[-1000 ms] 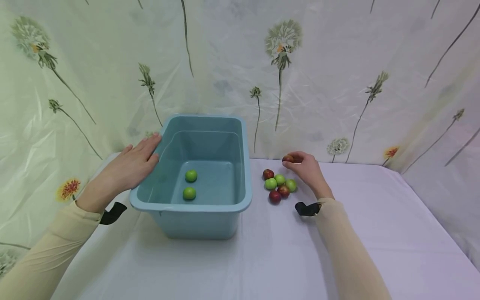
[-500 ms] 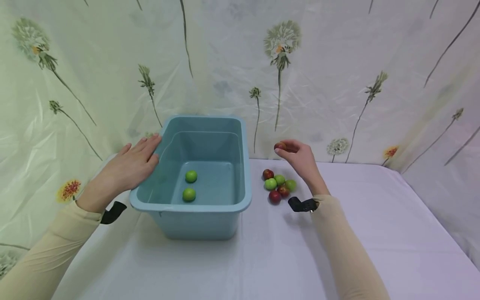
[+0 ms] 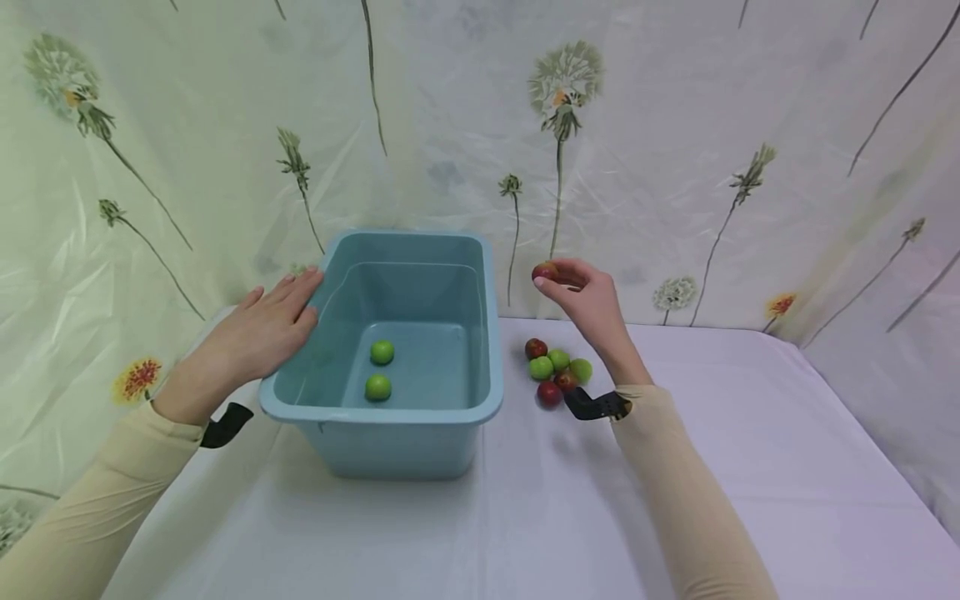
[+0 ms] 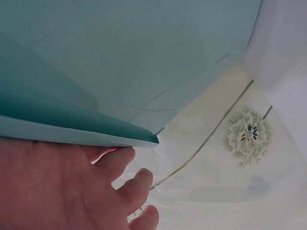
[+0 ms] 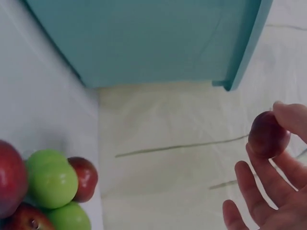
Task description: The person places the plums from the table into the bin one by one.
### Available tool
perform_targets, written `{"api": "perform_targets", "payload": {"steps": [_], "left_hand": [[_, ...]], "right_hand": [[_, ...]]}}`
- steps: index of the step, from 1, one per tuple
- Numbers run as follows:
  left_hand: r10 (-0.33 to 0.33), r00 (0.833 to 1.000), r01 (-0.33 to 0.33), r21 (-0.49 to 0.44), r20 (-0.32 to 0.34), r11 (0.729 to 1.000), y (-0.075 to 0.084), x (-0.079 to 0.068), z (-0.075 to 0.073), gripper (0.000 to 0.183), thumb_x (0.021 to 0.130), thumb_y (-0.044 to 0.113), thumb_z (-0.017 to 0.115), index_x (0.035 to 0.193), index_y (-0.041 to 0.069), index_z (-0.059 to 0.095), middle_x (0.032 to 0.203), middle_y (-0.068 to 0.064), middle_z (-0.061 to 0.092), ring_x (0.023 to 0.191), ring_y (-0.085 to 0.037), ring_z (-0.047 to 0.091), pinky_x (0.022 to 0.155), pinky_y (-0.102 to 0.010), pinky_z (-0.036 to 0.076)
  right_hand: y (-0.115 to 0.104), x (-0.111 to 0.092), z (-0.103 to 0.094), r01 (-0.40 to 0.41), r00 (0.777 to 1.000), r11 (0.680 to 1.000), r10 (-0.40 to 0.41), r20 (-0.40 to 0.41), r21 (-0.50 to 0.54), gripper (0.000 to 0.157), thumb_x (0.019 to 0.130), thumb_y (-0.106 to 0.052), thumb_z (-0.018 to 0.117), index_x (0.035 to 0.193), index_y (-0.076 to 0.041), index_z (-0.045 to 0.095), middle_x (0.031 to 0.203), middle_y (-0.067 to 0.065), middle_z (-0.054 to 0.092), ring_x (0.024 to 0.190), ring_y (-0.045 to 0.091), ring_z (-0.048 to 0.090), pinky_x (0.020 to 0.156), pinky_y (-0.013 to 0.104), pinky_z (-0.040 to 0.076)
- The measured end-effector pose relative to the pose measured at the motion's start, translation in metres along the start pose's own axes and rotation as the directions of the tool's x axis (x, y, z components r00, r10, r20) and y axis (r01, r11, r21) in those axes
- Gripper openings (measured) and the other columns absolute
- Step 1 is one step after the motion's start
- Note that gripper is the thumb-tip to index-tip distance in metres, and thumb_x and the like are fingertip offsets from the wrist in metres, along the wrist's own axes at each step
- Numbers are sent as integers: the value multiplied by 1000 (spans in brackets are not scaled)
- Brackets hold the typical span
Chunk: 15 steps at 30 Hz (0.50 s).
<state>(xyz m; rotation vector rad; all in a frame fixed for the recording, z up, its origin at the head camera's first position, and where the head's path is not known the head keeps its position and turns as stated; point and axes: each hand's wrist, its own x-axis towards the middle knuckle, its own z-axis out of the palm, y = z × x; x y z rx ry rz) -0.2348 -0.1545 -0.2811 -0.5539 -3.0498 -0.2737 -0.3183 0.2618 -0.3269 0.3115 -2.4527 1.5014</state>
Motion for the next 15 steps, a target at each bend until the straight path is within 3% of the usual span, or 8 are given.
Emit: {"api": "perform_targets", "payload": {"steps": [7,15], "left_hand": [[-3,1000,3,-14,-3,1000,-1,0,1,55,106,21,24,156,1,17,162,-16,13,148,-38,11,114,-60,10],[13,1000,-14,-7,-17,1000,-2,-1,2,54,106,20,25,156,0,18,162,-17,15,148,-38,11,114,-61,12]], "right_hand": [[-22,-1,6,70,997,997,-71,4,33,49,92,-39,70,133,-14,61,123,6,64,115,19,58,98,45,46],[-47,-1,15,143,990,987,-144,3,68,46,92,-32,71,132,-13,62,122,5,65,114,23,61,95,40,50]]}}
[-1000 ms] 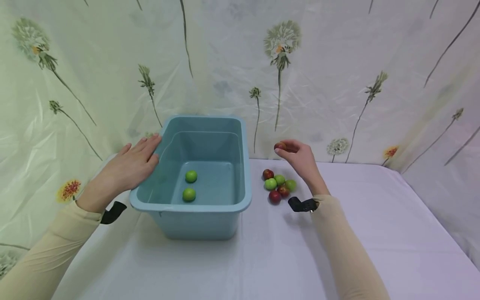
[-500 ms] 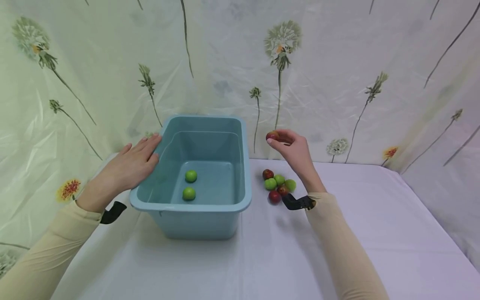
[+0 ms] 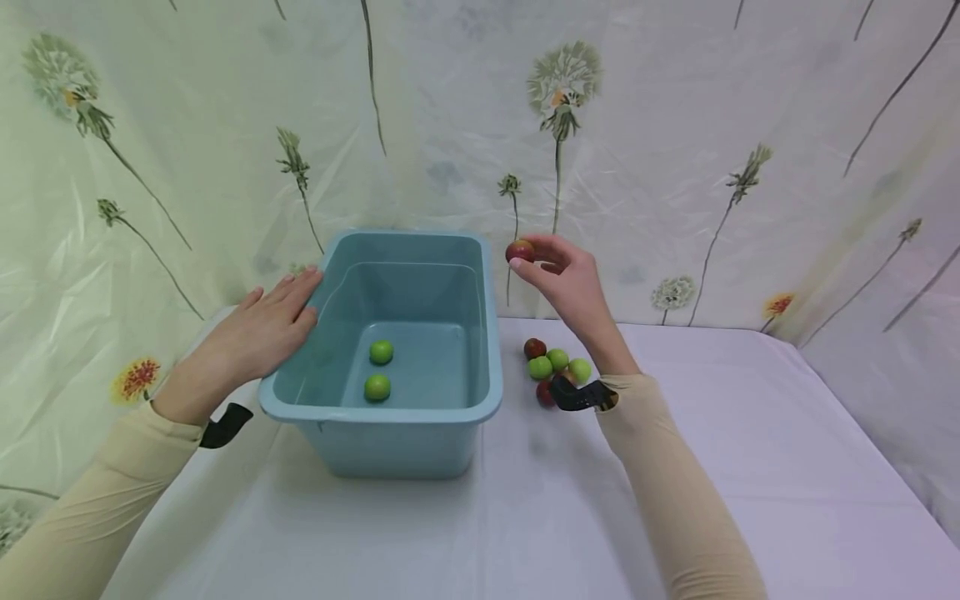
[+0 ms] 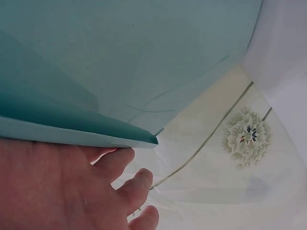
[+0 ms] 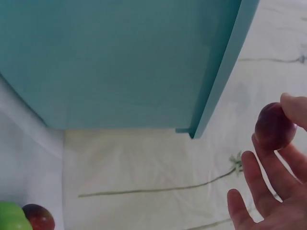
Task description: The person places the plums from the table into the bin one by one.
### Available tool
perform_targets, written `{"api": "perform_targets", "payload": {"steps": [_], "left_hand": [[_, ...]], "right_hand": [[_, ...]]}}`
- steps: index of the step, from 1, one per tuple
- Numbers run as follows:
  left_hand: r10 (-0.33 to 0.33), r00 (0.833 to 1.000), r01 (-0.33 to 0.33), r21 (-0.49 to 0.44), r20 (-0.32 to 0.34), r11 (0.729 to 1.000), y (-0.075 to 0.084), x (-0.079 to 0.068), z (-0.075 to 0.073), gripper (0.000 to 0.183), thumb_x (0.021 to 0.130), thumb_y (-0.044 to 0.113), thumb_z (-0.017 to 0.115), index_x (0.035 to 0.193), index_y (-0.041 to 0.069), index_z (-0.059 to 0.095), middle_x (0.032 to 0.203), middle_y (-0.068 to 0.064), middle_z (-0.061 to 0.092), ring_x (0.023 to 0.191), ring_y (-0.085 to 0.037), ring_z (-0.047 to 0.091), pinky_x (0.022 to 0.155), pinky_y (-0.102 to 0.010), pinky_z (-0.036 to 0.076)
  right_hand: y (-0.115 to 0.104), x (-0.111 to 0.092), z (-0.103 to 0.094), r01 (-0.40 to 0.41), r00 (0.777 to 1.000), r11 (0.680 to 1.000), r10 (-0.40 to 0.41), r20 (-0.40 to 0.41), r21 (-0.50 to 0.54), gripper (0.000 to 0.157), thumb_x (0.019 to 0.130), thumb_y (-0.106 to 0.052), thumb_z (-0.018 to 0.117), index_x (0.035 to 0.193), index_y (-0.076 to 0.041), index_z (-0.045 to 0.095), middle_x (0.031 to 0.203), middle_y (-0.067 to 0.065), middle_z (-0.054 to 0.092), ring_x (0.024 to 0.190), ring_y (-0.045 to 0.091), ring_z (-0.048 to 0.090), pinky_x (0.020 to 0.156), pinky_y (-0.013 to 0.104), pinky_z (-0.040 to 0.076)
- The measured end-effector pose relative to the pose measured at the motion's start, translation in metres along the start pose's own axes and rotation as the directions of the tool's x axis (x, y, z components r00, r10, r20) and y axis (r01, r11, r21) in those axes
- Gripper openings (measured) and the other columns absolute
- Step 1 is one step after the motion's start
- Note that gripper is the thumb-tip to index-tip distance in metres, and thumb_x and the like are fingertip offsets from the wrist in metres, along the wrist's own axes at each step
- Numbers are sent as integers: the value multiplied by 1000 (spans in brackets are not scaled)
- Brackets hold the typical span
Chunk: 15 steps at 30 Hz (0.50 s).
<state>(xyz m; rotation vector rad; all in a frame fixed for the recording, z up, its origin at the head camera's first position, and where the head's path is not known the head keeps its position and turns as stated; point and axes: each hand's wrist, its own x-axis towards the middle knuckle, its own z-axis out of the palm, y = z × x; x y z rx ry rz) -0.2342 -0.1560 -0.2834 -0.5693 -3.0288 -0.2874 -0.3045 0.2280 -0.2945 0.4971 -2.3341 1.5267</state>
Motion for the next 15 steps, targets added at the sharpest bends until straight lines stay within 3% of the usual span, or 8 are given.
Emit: {"api": "perform_targets", "payload": {"steps": [9,15], "left_hand": [[3,1000,-3,-3,-13,1000,-1,-2,0,54,106,20,26,156,-1,19,162,-18,16,147,-39,14,113,-62,13],[-23,1000,23,-37,6,999,-1,0,1,55,106,21,23,157,2,17,163,-16,12,148,-37,10,114,-60,10]], "right_hand": [[-31,1,14,58,996,997,-60,59,45,41,92,-21,71,130,-6,62,120,8,67,111,29,62,93,36,51],[-59,-6,22,92,988,996,-93,123,12,40,93,-15,69,130,-1,61,120,12,66,113,30,60,91,36,52]]}}
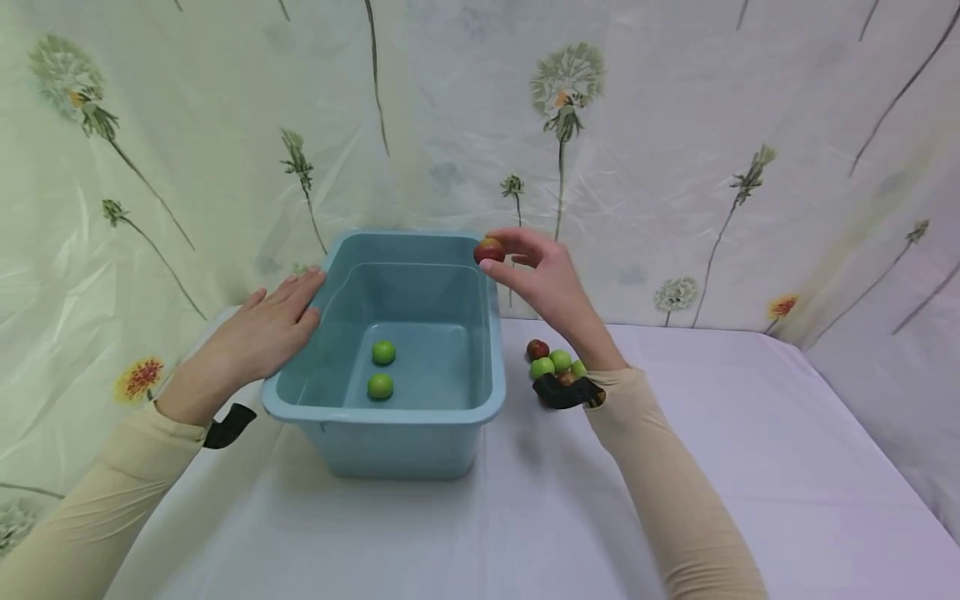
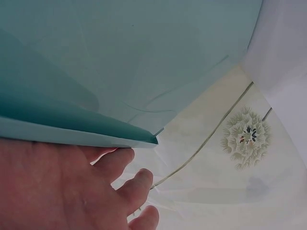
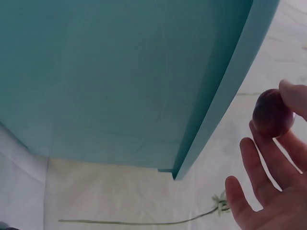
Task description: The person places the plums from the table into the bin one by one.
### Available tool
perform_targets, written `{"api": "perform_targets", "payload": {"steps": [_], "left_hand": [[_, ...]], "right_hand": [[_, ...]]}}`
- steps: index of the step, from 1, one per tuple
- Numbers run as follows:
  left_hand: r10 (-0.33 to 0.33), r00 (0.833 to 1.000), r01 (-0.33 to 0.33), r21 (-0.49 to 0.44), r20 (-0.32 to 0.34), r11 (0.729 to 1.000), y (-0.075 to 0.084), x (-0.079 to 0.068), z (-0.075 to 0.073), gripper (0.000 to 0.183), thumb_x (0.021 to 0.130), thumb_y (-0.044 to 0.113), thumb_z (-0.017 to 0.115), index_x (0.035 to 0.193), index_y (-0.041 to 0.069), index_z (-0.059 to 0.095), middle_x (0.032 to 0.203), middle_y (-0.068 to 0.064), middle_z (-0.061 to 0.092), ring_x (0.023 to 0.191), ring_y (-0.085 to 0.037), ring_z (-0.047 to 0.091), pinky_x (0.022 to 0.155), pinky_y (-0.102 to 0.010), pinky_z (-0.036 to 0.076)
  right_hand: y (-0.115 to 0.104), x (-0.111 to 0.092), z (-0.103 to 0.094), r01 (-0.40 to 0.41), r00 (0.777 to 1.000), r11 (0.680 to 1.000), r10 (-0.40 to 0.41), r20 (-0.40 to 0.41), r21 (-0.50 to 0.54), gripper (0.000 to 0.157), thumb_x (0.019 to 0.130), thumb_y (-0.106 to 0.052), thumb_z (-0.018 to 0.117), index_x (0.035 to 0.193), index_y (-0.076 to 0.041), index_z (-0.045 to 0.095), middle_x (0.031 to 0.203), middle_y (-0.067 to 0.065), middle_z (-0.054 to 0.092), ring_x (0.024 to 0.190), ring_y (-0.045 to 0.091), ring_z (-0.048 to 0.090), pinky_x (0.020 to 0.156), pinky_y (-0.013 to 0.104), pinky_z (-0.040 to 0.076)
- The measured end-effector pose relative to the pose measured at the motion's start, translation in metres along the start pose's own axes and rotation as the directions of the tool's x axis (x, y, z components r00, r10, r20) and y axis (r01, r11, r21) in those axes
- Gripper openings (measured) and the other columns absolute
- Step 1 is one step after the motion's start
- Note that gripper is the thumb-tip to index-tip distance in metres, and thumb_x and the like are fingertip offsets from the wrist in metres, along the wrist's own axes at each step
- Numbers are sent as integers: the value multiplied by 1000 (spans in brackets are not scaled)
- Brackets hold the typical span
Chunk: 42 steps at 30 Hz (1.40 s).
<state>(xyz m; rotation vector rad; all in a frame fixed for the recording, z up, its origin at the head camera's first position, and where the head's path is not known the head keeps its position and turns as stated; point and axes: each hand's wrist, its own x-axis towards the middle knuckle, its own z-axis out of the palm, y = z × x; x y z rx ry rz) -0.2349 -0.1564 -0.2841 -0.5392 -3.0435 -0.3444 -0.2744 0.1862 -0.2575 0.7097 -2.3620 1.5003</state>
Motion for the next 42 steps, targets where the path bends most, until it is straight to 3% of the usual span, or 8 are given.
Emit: {"api": "perform_targets", "payload": {"steps": [8,15,22,27,34,42], "left_hand": [[-13,1000,13,-13,1,1000,0,1,0,56,105,23,23,157,3,16,163,-15,12,148,-37,10,114,-60,9],[-12,1000,12,-25,-1,1000,0,1,0,56,106,23,23,157,3,16,163,-15,12,148,-36,8,115,-59,9],[-3,1000,3,-7,-2,1000,0,1,1,55,106,22,23,157,2,16,163,-15,12,148,-37,9,114,-60,10],[-13,1000,13,-28,1,1000,1,2,1,56,106,24,23,157,3,16,163,-14,12,148,-36,8,115,-59,9],[-3,1000,3,-10,-4,1000,1,1,0,56,105,22,22,157,2,17,163,-15,12,148,-37,10,114,-60,10],[16,1000,-16,15,-13,1000,0,0,1,55,105,20,24,156,0,19,162,-17,14,147,-38,13,113,-61,13]], "right_hand": [[-11,4,7,53,996,998,-51,69,-38,40,92,-11,70,130,-1,61,120,13,65,114,28,59,97,48,46],[-16,10,14,38,992,997,-30,120,-67,39,93,-13,69,130,-3,62,121,11,65,116,25,57,97,46,46],[9,27,24,77,981,992,-58,183,-100,37,92,-20,72,127,-12,65,117,4,66,111,19,57,100,46,43],[14,31,29,116,966,983,-78,246,-143,35,89,-32,75,122,-21,68,110,-6,67,105,11,58,99,41,43],[13,32,38,162,944,959,-83,318,-231,38,87,-38,76,120,-19,69,107,-5,68,106,14,58,95,42,44],[13,32,49,151,932,949,-43,359,-278,40,87,-40,75,122,-22,68,108,-7,67,104,13,56,91,39,46]]}}
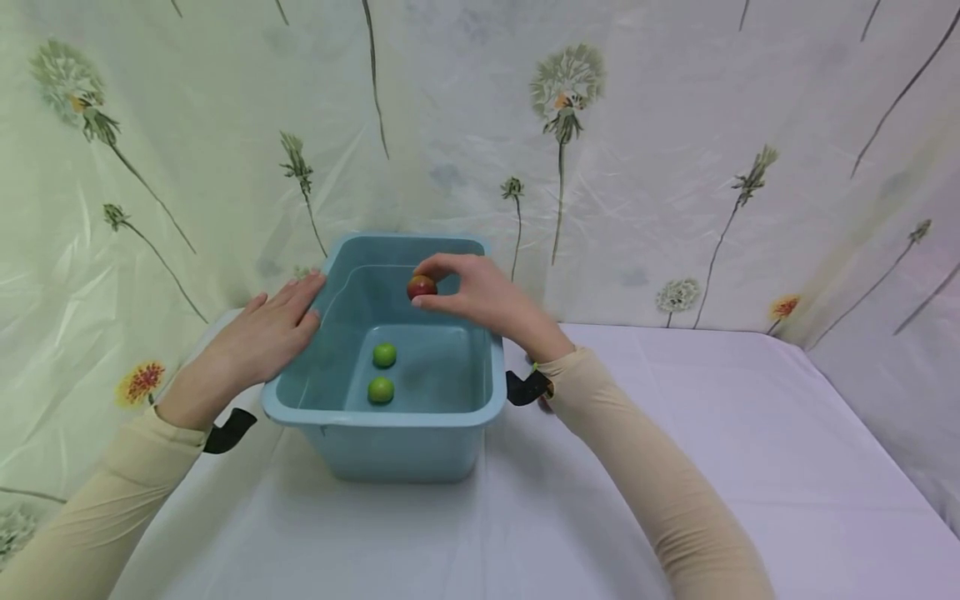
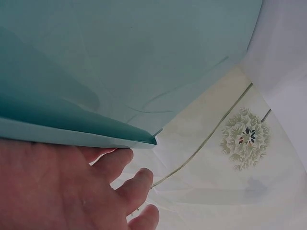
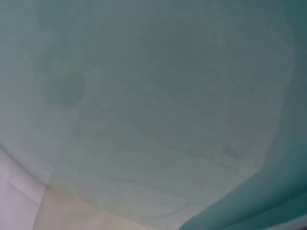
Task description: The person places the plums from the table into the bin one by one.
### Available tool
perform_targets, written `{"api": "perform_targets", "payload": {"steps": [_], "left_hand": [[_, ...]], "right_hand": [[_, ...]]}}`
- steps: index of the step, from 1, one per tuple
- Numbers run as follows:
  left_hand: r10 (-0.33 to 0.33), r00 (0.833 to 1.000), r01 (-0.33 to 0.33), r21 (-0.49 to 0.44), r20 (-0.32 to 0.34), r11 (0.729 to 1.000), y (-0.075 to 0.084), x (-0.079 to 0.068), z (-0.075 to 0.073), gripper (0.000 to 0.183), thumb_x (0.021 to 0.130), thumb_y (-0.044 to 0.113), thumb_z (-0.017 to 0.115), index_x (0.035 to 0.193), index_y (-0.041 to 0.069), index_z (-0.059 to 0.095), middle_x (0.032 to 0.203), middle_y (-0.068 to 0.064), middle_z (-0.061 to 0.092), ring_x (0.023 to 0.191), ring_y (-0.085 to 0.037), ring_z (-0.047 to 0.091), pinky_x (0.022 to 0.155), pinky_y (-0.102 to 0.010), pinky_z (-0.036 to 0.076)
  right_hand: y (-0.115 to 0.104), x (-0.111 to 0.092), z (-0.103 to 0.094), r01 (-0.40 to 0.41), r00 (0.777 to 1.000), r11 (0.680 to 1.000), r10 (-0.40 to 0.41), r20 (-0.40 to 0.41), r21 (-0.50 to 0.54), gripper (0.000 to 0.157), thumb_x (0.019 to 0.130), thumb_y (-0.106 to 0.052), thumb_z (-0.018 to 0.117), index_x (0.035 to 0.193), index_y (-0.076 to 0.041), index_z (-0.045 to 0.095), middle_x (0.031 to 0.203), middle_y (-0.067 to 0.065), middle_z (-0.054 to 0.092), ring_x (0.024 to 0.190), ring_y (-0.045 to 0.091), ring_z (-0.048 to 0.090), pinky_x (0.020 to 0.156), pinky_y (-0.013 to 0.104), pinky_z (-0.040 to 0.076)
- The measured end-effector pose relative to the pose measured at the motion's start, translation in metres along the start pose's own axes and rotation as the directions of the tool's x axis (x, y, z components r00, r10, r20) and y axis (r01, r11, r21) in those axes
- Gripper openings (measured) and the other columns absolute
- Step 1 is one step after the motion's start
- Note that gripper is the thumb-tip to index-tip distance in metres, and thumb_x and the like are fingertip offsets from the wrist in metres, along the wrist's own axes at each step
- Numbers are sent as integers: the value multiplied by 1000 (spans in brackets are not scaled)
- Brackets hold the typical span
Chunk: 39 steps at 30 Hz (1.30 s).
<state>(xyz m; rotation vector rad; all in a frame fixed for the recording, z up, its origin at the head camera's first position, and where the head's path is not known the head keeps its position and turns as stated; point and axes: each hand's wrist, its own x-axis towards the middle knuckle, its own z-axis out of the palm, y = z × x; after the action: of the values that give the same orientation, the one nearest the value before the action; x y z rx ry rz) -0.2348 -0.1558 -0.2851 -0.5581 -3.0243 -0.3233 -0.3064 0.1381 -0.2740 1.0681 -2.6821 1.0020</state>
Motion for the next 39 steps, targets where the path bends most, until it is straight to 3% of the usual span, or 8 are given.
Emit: {"api": "perform_targets", "payload": {"steps": [6,13,21,33,39], "left_hand": [[-8,1000,8,-19,-4,1000,0,0,1,55,105,21,23,157,1,18,163,-16,13,147,-38,13,114,-61,12],[27,999,-26,33,-21,999,-1,-1,1,54,105,19,27,155,-2,21,161,-18,16,146,-40,17,112,-62,16],[10,1000,-10,2,-16,1000,0,0,1,55,106,20,25,156,-1,19,162,-18,15,146,-39,16,113,-62,14],[-1,1000,1,-16,-5,1000,-1,1,2,56,106,22,24,156,0,17,162,-17,13,147,-38,13,114,-61,12],[-14,1000,13,-40,-8,999,-1,1,2,56,106,23,23,157,1,17,162,-16,13,147,-38,13,114,-60,12]], "right_hand": [[-2,1,5,8,1000,1000,-9,22,21,38,88,-37,75,121,-21,68,107,-6,67,103,10,57,90,38,47],[-1,1,6,20,1000,999,-21,15,48,41,88,-35,75,124,-18,66,113,-6,67,109,10,58,92,37,47],[2,0,5,28,1000,994,-28,-4,104,43,89,-34,75,127,-18,64,116,-6,67,112,11,57,98,40,43],[3,-13,-1,48,997,989,-39,-68,143,39,90,-32,73,127,-23,64,117,-10,66,112,8,57,103,38,39],[2,-22,-6,25,994,987,-8,-107,157,38,92,-24,72,128,-16,64,120,-4,66,115,13,56,104,42,39]]}}
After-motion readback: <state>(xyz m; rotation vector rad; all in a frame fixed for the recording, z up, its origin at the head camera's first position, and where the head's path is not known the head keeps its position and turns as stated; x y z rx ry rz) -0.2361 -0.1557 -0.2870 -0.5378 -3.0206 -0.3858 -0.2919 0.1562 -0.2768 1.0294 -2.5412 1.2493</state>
